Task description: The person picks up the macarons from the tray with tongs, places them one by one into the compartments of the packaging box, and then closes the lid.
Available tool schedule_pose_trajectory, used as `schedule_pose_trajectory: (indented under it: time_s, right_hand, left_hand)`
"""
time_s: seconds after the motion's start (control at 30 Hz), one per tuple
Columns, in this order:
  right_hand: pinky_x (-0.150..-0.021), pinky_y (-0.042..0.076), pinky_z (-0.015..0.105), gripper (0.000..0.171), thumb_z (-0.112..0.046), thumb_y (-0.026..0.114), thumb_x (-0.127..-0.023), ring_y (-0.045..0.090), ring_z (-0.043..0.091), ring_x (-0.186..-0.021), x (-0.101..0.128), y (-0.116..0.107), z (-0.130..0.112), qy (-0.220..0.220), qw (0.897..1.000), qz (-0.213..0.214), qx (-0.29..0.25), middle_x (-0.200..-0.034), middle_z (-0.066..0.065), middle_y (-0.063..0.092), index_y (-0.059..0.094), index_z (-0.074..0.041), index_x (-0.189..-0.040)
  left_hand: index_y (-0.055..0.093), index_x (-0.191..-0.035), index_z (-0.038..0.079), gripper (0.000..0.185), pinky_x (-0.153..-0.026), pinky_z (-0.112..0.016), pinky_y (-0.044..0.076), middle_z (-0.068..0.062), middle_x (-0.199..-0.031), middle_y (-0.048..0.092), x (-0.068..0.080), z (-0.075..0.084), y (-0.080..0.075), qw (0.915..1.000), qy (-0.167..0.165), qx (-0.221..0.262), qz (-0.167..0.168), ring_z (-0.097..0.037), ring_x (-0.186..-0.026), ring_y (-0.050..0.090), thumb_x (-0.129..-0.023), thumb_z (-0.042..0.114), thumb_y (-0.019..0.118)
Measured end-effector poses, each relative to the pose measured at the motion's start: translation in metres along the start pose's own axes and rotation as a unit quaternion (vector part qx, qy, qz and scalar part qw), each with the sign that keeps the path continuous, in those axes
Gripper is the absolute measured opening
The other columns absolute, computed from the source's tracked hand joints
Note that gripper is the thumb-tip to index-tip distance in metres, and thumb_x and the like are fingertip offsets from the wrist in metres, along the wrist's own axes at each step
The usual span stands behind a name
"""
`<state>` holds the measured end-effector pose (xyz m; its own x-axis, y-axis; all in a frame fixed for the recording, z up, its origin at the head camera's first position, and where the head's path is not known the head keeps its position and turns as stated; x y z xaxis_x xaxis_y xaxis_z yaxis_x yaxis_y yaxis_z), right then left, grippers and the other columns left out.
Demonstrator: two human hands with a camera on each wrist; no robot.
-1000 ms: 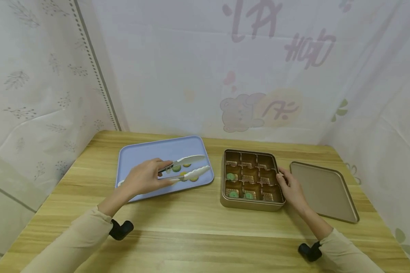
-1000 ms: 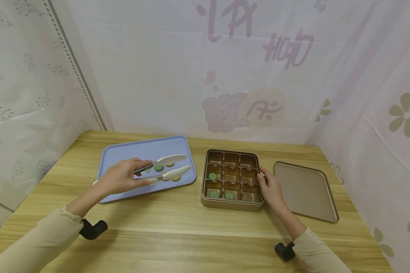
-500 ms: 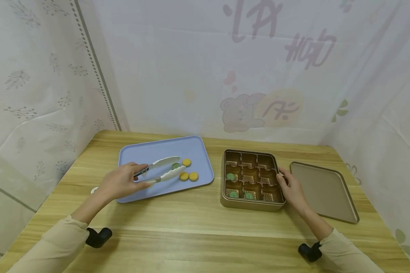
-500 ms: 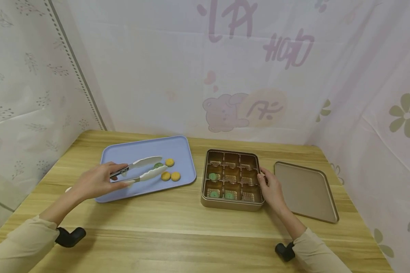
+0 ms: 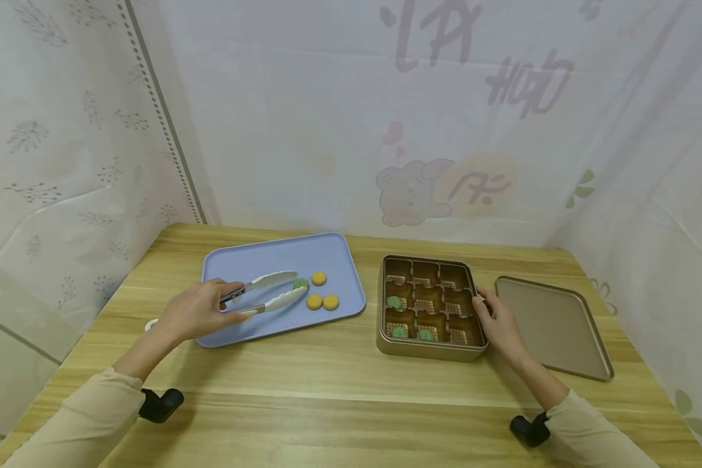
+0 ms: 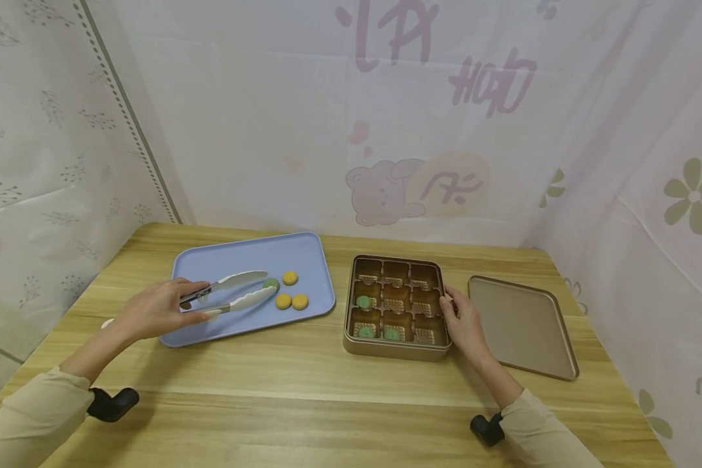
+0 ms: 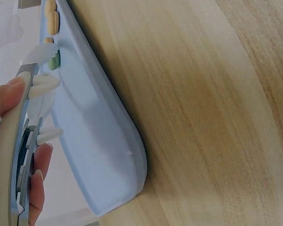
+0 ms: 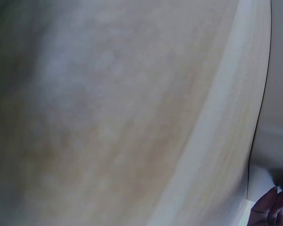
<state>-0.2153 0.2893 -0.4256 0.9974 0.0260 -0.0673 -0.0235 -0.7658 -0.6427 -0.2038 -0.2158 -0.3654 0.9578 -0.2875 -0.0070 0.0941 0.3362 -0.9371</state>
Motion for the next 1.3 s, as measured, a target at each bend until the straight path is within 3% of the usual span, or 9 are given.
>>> schedule_pose_trajectory:
  time_s: [0.4, 0.53, 0.6, 0.67, 0.83, 1.03, 1.3]
  right_hand:
    - [-0.106, 0.036, 0.061, 0.054, -0.028, 0.035, -0.107, 0.037, 0.049, -0.136, 0.0015, -0.0003, -0.0019, 0.003, 1.000, 0.000, 0.002, -0.149, 0.033, 0.036, 0.032, 0.008, -0.148]
    - [-0.091, 0.050, 0.045, 0.052, -0.027, 0.036, -0.107, 0.055, 0.042, -0.116, 0.0010, -0.0001, -0.0014, -0.007, 1.000, 0.012, 0.020, -0.134, 0.032, 0.052, 0.035, 0.007, -0.147]
    - [-0.081, 0.050, 0.035, 0.051, -0.026, 0.037, -0.107, 0.059, 0.035, -0.104, 0.0008, -0.0002, -0.0010, -0.011, 0.999, 0.018, 0.026, -0.124, 0.029, 0.058, 0.037, 0.006, -0.146]
    - [-0.076, 0.049, 0.032, 0.050, -0.025, 0.037, -0.107, 0.059, 0.033, -0.099, 0.0009, -0.0002, -0.0010, -0.013, 0.999, 0.021, 0.028, -0.118, 0.028, 0.060, 0.038, 0.006, -0.146]
    - [-0.085, 0.050, 0.044, 0.051, -0.024, 0.037, -0.107, 0.058, 0.043, -0.109, 0.0011, -0.0008, -0.0023, -0.018, 0.999, 0.018, 0.021, -0.126, 0.032, 0.056, 0.037, 0.008, -0.146]
    - [-0.074, 0.048, 0.023, 0.048, -0.021, 0.040, -0.106, 0.061, 0.030, -0.096, 0.0002, -0.0022, -0.0037, -0.025, 0.999, 0.028, 0.027, -0.111, 0.027, 0.063, 0.041, 0.009, -0.143]
    - [-0.077, 0.048, 0.025, 0.047, -0.020, 0.041, -0.106, 0.061, 0.033, -0.099, -0.0011, -0.0021, -0.0025, -0.020, 0.999, 0.034, 0.036, -0.112, 0.028, 0.063, 0.042, 0.009, -0.142]
  left_hand:
    - [0.062, -0.130, 0.003, 0.061, -0.051, -0.027, 0.037, -0.016, -0.105, 0.067, -0.0044, 0.0006, 0.0009, 0.9999, 0.004, -0.015, -0.007, -0.013, -0.067, 0.051, -0.081, 0.036, 0.076]
    - [0.062, -0.130, 0.003, 0.061, -0.050, -0.027, 0.036, -0.013, -0.103, 0.067, -0.0060, 0.0010, 0.0004, 0.9998, 0.008, -0.014, -0.009, -0.011, -0.065, 0.050, -0.081, 0.036, 0.076]
    - [0.063, -0.130, 0.003, 0.060, -0.049, -0.026, 0.036, -0.012, -0.102, 0.067, -0.0068, 0.0014, 0.0000, 0.9998, 0.010, -0.013, -0.011, -0.010, -0.064, 0.049, -0.081, 0.036, 0.076]
    - [0.063, -0.129, 0.003, 0.060, -0.048, -0.026, 0.036, -0.012, -0.103, 0.067, -0.0075, 0.0017, -0.0003, 0.9998, 0.011, -0.010, -0.013, -0.010, -0.062, 0.048, -0.081, 0.036, 0.076]
    - [0.062, -0.130, 0.002, 0.060, -0.046, -0.027, 0.034, -0.012, -0.103, 0.067, -0.0091, 0.0022, -0.0009, 0.9997, 0.009, -0.005, -0.023, -0.009, -0.057, 0.045, -0.081, 0.035, 0.076]
    - [0.063, -0.130, 0.002, 0.059, -0.046, -0.026, 0.032, -0.011, -0.098, 0.067, -0.0100, 0.0020, -0.0007, 0.9996, 0.005, -0.005, -0.028, -0.009, -0.054, 0.043, -0.081, 0.034, 0.076]
    - [0.062, -0.131, 0.002, 0.059, -0.046, -0.026, 0.031, -0.011, -0.095, 0.066, -0.0060, 0.0006, 0.0024, 0.9998, 0.002, 0.006, -0.017, -0.010, -0.054, 0.041, -0.082, 0.032, 0.076]
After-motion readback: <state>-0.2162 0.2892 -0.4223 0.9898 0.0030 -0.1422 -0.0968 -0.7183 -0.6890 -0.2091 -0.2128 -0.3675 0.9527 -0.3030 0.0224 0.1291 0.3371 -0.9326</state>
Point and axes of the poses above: each hand's wrist, its own x-axis away from the middle knuckle, its own y-axis out of the palm, z = x × y, the point moved 5 cm from there along -x, towards the middle knuckle
